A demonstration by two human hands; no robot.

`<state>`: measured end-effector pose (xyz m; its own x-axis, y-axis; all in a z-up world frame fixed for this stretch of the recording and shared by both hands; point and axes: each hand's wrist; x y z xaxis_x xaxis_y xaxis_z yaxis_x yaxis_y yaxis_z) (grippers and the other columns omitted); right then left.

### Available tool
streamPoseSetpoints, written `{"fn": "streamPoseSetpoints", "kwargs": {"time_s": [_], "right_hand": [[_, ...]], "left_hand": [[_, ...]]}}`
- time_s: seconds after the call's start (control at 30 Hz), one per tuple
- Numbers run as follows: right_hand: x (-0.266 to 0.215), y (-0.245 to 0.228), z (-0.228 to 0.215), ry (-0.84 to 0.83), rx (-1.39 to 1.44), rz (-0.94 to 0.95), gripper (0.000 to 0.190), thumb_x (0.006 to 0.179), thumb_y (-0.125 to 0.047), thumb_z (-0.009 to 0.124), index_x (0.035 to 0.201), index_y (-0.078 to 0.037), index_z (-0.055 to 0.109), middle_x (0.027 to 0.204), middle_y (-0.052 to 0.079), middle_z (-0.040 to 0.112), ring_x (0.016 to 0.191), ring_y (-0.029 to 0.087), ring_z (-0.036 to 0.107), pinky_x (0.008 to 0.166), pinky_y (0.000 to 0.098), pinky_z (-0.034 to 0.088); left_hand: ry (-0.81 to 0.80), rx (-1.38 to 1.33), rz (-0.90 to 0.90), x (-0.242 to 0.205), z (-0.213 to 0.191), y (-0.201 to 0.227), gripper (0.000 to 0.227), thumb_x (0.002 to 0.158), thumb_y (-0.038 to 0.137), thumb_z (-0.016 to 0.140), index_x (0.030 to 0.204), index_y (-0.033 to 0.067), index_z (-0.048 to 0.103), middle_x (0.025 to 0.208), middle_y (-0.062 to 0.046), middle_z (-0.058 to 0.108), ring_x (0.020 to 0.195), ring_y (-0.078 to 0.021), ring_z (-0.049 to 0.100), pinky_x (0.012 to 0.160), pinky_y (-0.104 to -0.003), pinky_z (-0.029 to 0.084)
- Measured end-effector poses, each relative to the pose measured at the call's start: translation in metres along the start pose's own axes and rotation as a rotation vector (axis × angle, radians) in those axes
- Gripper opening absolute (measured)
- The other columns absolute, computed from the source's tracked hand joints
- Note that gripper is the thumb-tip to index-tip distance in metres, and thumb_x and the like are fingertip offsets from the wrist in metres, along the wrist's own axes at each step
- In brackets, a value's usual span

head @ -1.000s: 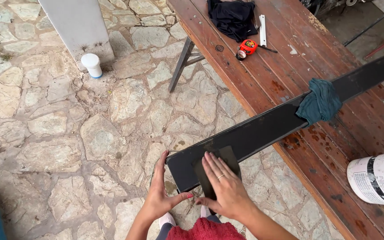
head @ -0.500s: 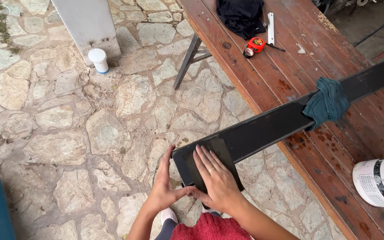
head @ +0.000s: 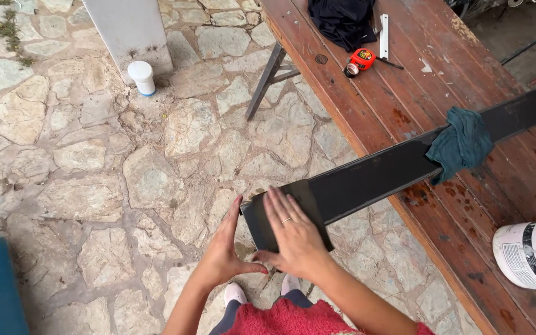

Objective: Sanding and cleaning a long metal beam using sandpaper and a wet cloth on a wooden workbench.

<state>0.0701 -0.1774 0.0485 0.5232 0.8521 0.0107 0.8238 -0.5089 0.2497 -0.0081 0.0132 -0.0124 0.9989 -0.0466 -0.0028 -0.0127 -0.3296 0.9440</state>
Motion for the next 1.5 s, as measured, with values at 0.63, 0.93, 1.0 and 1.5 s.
{"fn": "streamPoseSetpoints", "kwargs": {"time_s": [0.63, 0.93, 1.0, 1.5], "right_hand": [[-0.011, 0.023, 0.011, -0.081, 0.258, 0.175, 0.119, 0.085, -0.086, -0.008, 0.161, 0.005, 0.001, 0.172, 0.022, 0.0, 0.158, 0.031, 0.006, 0.129, 0.041, 0.002], [-0.008, 0.027, -0.012, -0.015, 0.498, 0.142, 0.119, 0.086, -0.086, 0.022, 0.16, 0.007, 0.014, 0.169, 0.026, 0.016, 0.157, 0.037, 0.018, 0.127, 0.0472, 0.013], [-0.03, 0.034, 0.002, -0.026, 0.438, 0.123, 0.114, 0.09, -0.084, 0.016, 0.161, 0.004, 0.013, 0.17, 0.023, 0.014, 0.157, 0.034, 0.017, 0.128, 0.0441, 0.012], [0.029, 0.101, 0.038, -0.033, 0.353, 0.409, 0.101, 0.098, -0.075, 0.012, 0.161, 0.004, 0.009, 0.171, 0.022, 0.008, 0.158, 0.031, 0.011, 0.128, 0.0407, 0.007]], "left_hand": [[0.209, 0.031, 0.079, 0.012, 0.007, -0.022, 0.141, 0.049, 0.044, 0.102, 0.159, 0.0124, 0.02, 0.165, -0.012, 0.034, 0.15, -0.0319, 0.038, 0.115, -0.048, 0.038], [0.18, -0.024, 0.004, 0.012, 0.0, -0.003, 0.137, 0.05, 0.047, 0.099, 0.159, 0.0153, 0.021, 0.166, -0.011, 0.033, 0.149, -0.0333, 0.039, 0.113, -0.052, 0.04], [0.186, -0.011, 0.016, 0.013, -0.003, -0.003, 0.137, 0.05, 0.048, 0.099, 0.158, 0.0146, 0.022, 0.165, -0.011, 0.034, 0.15, -0.0327, 0.038, 0.115, -0.051, 0.038], [0.157, -0.077, -0.016, 0.011, -0.001, -0.006, 0.136, 0.052, 0.035, 0.102, 0.158, 0.0126, 0.022, 0.166, -0.011, 0.031, 0.153, -0.0293, 0.032, 0.117, -0.047, 0.034]]}}
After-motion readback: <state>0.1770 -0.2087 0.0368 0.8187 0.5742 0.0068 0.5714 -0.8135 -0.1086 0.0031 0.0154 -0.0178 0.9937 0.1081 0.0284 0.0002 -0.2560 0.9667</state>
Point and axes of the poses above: each hand's wrist, its own x-axis towards the middle knuckle, its own z-axis out of the palm, y = z × x
